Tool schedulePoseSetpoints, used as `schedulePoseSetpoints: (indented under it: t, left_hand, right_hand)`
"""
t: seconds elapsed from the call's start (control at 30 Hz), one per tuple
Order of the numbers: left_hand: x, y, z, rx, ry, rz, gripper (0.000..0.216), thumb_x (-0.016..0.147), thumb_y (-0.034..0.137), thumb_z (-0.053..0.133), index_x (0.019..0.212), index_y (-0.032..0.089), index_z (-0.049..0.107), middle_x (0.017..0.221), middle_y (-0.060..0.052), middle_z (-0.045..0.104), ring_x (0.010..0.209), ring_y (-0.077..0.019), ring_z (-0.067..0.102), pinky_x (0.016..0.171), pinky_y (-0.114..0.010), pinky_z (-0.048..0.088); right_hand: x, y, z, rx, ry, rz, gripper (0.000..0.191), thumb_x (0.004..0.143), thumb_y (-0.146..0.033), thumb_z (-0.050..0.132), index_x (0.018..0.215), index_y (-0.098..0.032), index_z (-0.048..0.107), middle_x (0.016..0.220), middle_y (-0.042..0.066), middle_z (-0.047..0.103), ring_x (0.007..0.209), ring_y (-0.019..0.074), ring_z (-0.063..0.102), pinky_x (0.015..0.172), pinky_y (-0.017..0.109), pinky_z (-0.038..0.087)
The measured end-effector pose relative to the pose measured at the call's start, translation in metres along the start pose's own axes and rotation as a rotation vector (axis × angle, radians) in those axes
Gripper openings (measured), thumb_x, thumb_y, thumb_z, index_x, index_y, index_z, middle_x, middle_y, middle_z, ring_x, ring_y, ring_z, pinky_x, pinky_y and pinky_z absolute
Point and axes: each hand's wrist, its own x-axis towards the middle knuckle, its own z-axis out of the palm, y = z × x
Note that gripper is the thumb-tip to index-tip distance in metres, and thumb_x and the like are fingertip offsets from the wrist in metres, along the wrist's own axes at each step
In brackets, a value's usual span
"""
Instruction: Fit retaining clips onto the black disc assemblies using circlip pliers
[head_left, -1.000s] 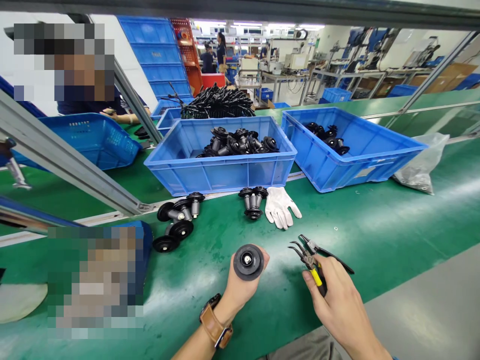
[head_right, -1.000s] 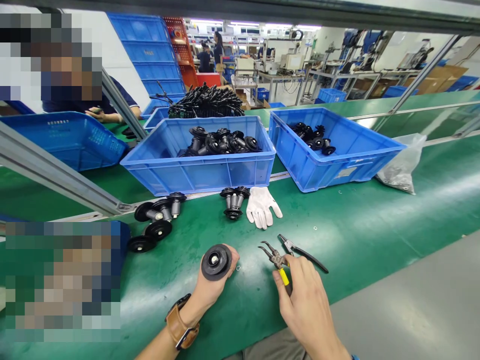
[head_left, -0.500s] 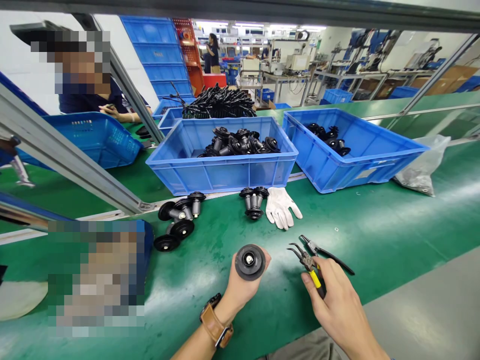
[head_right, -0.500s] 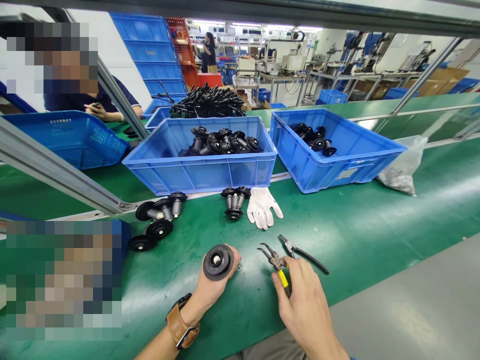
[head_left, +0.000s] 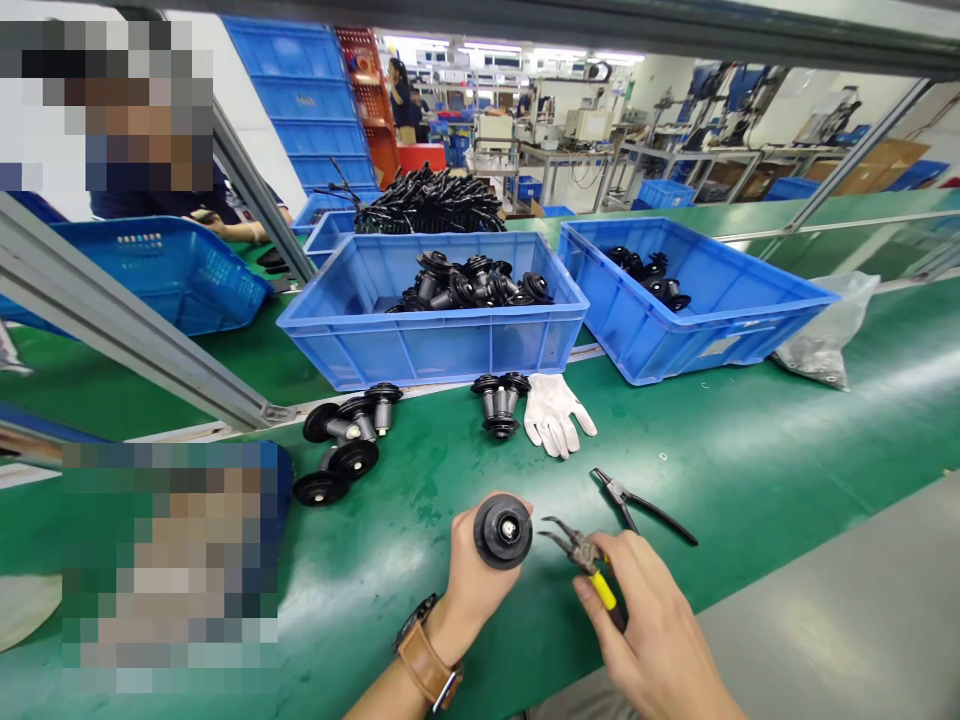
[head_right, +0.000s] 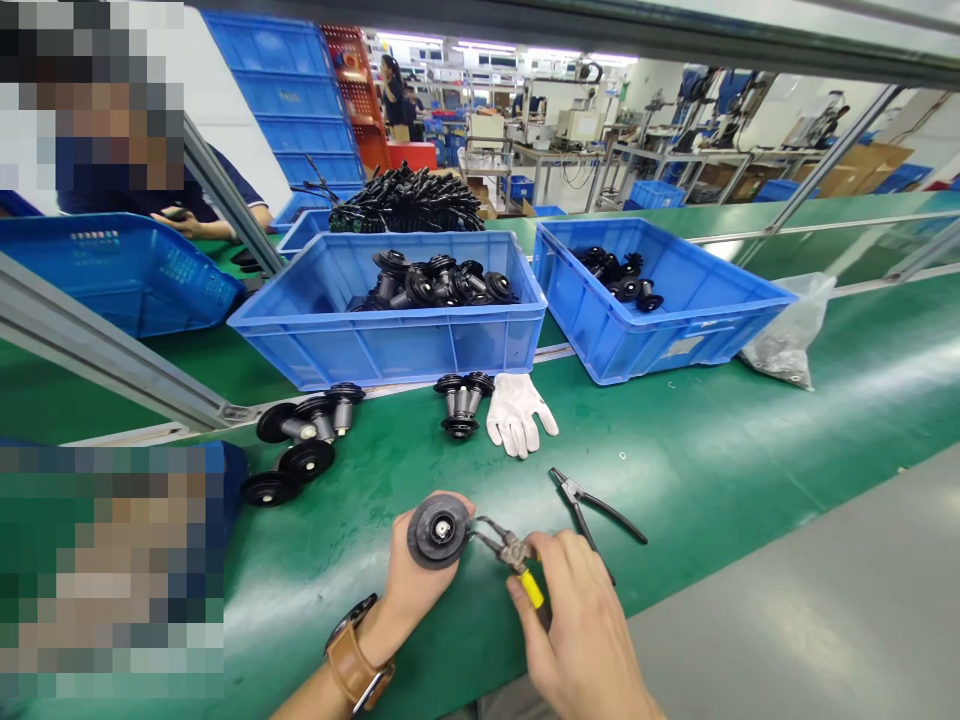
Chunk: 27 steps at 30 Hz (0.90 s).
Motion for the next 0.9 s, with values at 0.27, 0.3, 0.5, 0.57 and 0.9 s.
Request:
schedulePoseSetpoints:
  t: [0.27,0.3,0.5,0.57,0.9]
  left_hand:
    - [0.001,0.006,-0.005,0.092,0.000,0.131,0.026,0.068,0.005,0.056,0.085,0.018,0.070,0.083,-0.003,0.077,0.075,-0.0197,0.073,0.070,-0.028,0.057]
    - [0.001,0.006,-0.005,0.096,-0.001,0.135,0.026,0.068,0.005,0.056,0.085,0.018,0.070,0.083,-0.004,0.077,0.075,-0.0197,0.073,0.070,-0.029,0.057]
    - [0.003,0.007,-0.005,0.115,-0.004,0.154,0.022,0.071,0.007,0.056,0.084,0.019,0.070,0.081,-0.004,0.077,0.074,-0.0196,0.073,0.069,-0.029,0.057]
    - [0.003,0.008,-0.005,0.117,-0.003,0.158,0.022,0.071,0.007,0.056,0.083,0.019,0.070,0.081,-0.004,0.077,0.074,-0.0199,0.073,0.069,-0.029,0.057]
    - [0.003,0.007,-0.005,0.115,0.006,0.189,0.025,0.068,0.006,0.056,0.085,0.019,0.070,0.083,-0.004,0.077,0.075,-0.0204,0.073,0.069,-0.030,0.058]
  right_hand:
    - [-0.003,-0.015,0.004,0.050,-0.061,-0.060,0.014,0.100,-0.027,0.049,0.113,-0.023,0.050,0.091,0.004,0.056,0.077,0.0205,0.058,0.065,0.032,0.050]
    - [-0.003,-0.015,0.004,0.055,-0.064,-0.062,0.014,0.100,-0.027,0.049,0.113,-0.023,0.050,0.091,0.004,0.056,0.077,0.0204,0.058,0.065,0.032,0.050]
    - [-0.005,-0.016,0.004,0.070,-0.093,-0.058,0.014,0.100,-0.028,0.048,0.114,-0.023,0.050,0.091,0.005,0.057,0.078,0.0206,0.058,0.067,0.032,0.051]
    - [-0.005,-0.016,0.004,0.078,-0.096,-0.053,0.014,0.101,-0.029,0.047,0.113,-0.023,0.050,0.092,0.005,0.057,0.079,0.0207,0.058,0.067,0.032,0.051]
    - [-0.004,-0.018,0.004,0.140,-0.183,-0.017,0.012,0.103,-0.032,0.043,0.107,-0.023,0.049,0.091,0.004,0.058,0.079,0.0191,0.060,0.068,0.032,0.053]
